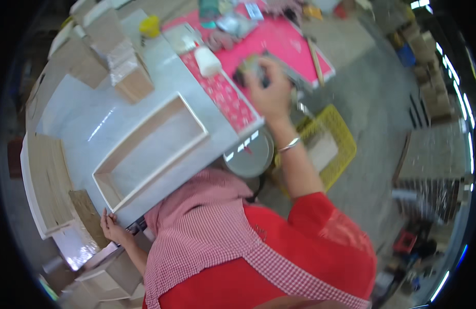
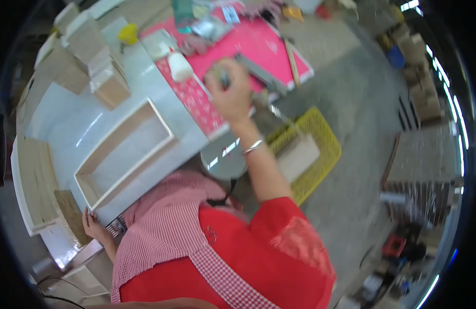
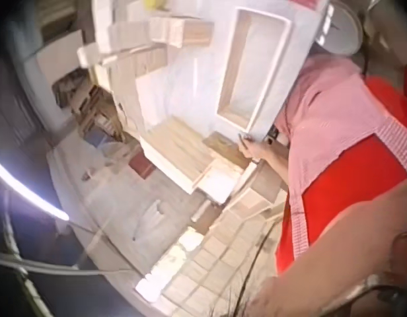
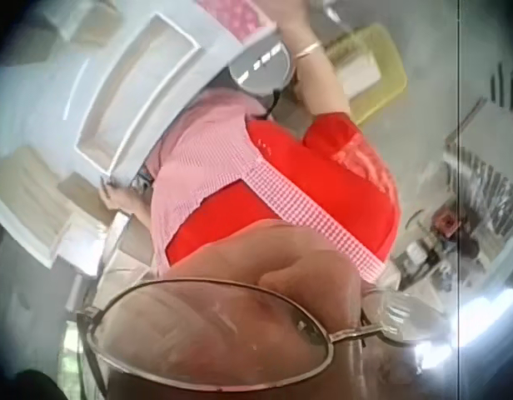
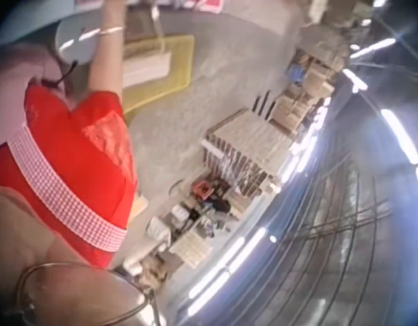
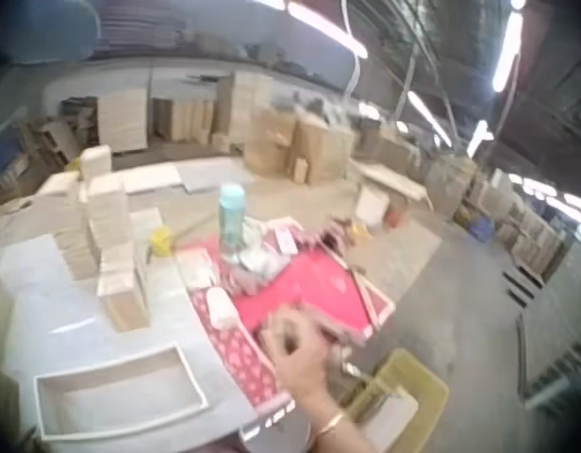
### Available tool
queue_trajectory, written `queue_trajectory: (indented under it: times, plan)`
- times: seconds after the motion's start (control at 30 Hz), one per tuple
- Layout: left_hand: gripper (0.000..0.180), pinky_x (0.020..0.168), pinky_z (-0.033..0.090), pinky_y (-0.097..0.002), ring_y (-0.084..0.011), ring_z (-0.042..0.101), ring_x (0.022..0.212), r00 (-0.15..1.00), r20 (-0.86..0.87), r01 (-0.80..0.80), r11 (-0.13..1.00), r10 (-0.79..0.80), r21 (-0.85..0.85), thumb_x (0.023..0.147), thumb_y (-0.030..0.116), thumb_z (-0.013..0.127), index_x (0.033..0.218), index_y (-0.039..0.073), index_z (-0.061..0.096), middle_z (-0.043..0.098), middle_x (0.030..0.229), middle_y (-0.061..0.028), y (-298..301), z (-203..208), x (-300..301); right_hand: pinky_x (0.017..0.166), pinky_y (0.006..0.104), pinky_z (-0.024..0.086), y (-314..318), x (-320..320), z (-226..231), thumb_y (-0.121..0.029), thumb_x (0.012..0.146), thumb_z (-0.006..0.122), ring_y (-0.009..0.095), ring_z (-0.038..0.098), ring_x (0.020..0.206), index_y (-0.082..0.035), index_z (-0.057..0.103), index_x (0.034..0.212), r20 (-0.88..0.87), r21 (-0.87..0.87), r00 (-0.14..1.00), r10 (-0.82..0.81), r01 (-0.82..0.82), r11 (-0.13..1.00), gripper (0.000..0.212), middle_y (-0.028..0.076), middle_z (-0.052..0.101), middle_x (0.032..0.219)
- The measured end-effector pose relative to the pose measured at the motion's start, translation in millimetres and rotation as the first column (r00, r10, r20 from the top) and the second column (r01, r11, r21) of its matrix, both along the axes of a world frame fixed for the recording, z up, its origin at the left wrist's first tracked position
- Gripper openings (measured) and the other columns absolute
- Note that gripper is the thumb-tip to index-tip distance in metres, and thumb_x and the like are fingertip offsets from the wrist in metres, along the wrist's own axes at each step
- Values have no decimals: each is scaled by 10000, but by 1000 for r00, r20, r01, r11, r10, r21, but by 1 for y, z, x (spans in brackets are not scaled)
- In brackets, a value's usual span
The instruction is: Assemble wooden boxes by applying glue to the edges and securing them with a pneumatic nail gun.
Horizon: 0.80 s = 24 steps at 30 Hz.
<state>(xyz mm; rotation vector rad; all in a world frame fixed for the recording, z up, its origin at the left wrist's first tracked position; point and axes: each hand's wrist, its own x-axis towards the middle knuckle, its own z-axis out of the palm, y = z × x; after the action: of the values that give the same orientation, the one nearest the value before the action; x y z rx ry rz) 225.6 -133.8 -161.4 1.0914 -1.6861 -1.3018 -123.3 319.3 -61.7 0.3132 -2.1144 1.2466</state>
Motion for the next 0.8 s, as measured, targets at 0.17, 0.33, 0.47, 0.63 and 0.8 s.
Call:
queue_trajectory:
  times: [0.17,0.33,0.47,0.63,0.8]
  plan:
    - [277,692,436,-212,-90,512,768,999,35,31,998,-30,-49,978,31,485,1197,-29,644,584,892,-25,22,30,-22,890,404,460,205,90,-105,-174,871,642,328,587,1005,37,607,1085,98,34,647,-756,757,652,303,195,624,1076]
    - [279,656,422,-215,-91,498,713,1000,10,1,999,-1,-32,971,25,478,1181,-3,660,566,831,-21,14,26,-23,981,477,441,235,195,-200,-594,787,659,424,575,1114,84,573,1173,585,688,34,-811,508,518,784,268,611,1163]
    - [309,619,406,-221,-97,477,663,997,74,-31,999,32,-18,982,49,450,1228,26,636,552,789,-19,-9,3,-7,1038,435,415,229,214,-267,-818,725,535,404,573,1187,97,616,1191,788,608,2,-615,147,780,1030,307,606,1216]
    - [342,676,426,-230,-110,529,774,986,-147,-74,996,80,45,992,125,478,1303,24,579,593,944,-39,14,9,-18,1082,442,385,187,203,-225,-682,610,766,417,460,1292,129,431,1330,765,638,-307,-566,475,606,1135,305,473,1364]
    - [420,790,457,-255,-139,576,951,983,-167,-72,997,77,34,983,182,535,1372,25,516,596,1162,-83,31,20,-27,1058,439,420,193,209,-203,-681,613,750,382,522,1245,85,464,1326,750,638,-283,-598,546,543,1085,270,505,1357]
